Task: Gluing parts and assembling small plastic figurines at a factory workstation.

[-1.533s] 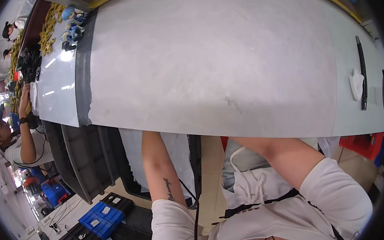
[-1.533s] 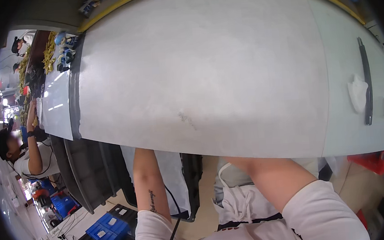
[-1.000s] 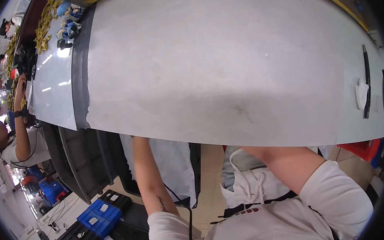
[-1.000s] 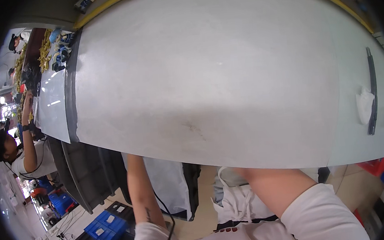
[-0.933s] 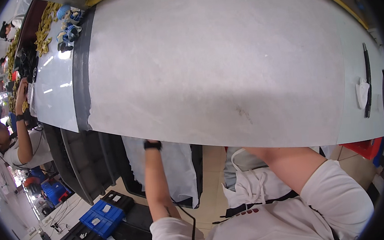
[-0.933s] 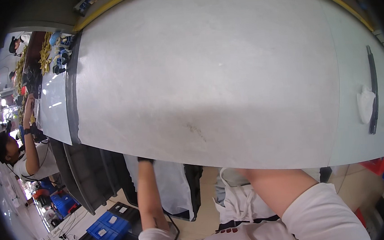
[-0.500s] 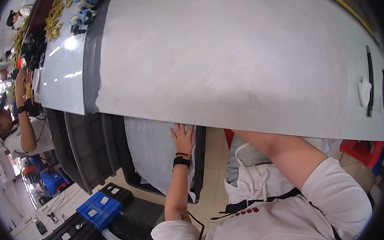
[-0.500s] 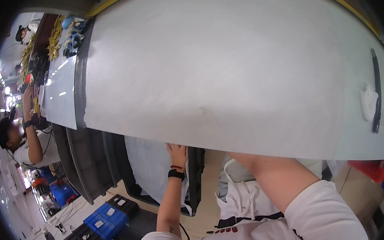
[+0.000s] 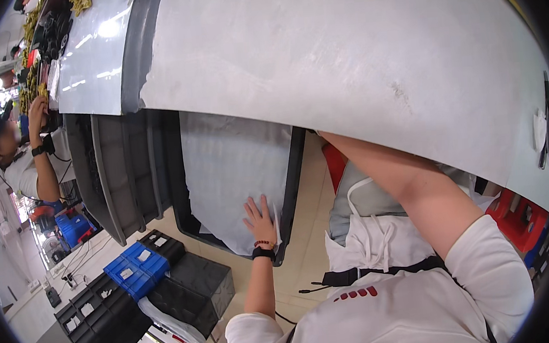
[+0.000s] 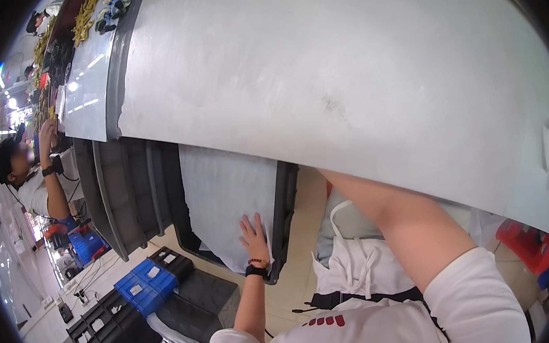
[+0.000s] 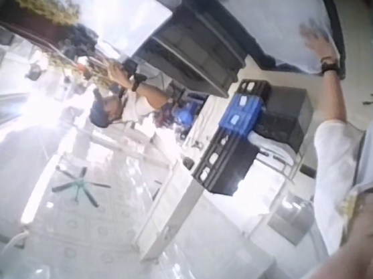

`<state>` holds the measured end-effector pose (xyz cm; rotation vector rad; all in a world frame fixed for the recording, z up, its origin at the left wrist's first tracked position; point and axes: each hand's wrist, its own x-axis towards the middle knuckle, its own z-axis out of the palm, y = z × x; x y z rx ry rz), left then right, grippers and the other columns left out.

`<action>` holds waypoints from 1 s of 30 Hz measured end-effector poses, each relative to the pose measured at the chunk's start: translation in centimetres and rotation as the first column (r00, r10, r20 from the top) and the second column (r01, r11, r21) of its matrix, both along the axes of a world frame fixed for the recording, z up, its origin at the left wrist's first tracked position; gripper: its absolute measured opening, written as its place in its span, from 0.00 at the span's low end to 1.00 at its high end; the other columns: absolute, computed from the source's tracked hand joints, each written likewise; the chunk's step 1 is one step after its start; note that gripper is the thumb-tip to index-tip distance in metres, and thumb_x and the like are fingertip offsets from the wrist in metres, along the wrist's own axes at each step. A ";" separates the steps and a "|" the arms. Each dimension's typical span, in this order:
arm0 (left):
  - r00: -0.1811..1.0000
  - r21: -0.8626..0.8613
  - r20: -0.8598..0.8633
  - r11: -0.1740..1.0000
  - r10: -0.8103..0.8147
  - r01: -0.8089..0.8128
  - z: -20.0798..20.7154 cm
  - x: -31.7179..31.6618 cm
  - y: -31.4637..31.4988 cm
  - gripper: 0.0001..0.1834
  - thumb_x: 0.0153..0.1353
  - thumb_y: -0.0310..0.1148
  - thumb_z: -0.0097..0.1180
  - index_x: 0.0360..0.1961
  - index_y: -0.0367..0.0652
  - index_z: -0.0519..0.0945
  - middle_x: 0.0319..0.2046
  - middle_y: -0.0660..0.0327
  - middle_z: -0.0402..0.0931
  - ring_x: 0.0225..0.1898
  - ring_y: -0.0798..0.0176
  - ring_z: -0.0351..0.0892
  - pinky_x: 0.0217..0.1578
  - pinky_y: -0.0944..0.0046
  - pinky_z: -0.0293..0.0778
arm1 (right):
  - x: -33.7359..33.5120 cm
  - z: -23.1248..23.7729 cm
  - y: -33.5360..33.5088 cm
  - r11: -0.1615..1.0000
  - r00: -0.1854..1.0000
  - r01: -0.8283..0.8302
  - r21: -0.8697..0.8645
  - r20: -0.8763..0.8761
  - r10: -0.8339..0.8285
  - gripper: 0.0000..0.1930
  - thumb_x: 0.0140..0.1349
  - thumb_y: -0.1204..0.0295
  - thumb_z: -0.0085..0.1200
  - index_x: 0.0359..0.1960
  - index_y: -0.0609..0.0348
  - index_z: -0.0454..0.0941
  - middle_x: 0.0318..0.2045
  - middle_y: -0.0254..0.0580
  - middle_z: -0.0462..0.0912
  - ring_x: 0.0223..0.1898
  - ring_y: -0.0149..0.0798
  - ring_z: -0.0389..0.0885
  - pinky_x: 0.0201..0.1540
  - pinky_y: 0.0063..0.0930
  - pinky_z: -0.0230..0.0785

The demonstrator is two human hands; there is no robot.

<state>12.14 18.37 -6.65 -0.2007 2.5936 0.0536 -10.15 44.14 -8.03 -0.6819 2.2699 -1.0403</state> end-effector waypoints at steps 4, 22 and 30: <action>1.000 0.057 -0.022 0.998 0.006 -0.005 0.1 -0.6 -0.6 0.38 0.46 0.39 0.53 0.60 0.52 0.53 0.62 0.48 0.39 0.63 0.44 0.34 0.53 0.36 0.40 | -0.2 -0.3 0.6 1.000 1.000 0.000 0.009 0.007 -0.001 0.23 0.51 0.60 0.47 0.46 0.60 0.67 0.47 0.52 0.67 0.51 0.49 0.63 0.53 0.42 0.54; 0.896 -0.618 0.125 0.740 0.425 -0.265 4.3 -3.9 -15.4 0.28 0.42 0.45 0.53 0.50 0.62 0.68 0.60 0.57 0.47 0.61 0.44 0.38 0.56 0.40 0.38 | -3.6 0.6 -2.3 0.999 0.999 0.034 0.028 0.028 -0.035 0.23 0.51 0.59 0.47 0.46 0.61 0.67 0.46 0.53 0.68 0.50 0.50 0.64 0.53 0.42 0.55; 0.862 -0.774 0.043 0.562 0.505 -0.291 3.0 -3.0 -18.6 0.36 0.44 0.59 0.49 0.57 0.71 0.57 0.63 0.56 0.32 0.63 0.44 0.28 0.57 0.39 0.33 | -4.2 1.2 -3.6 0.997 0.998 0.042 0.061 0.039 -0.045 0.23 0.51 0.59 0.47 0.46 0.61 0.67 0.45 0.53 0.68 0.50 0.50 0.64 0.52 0.41 0.55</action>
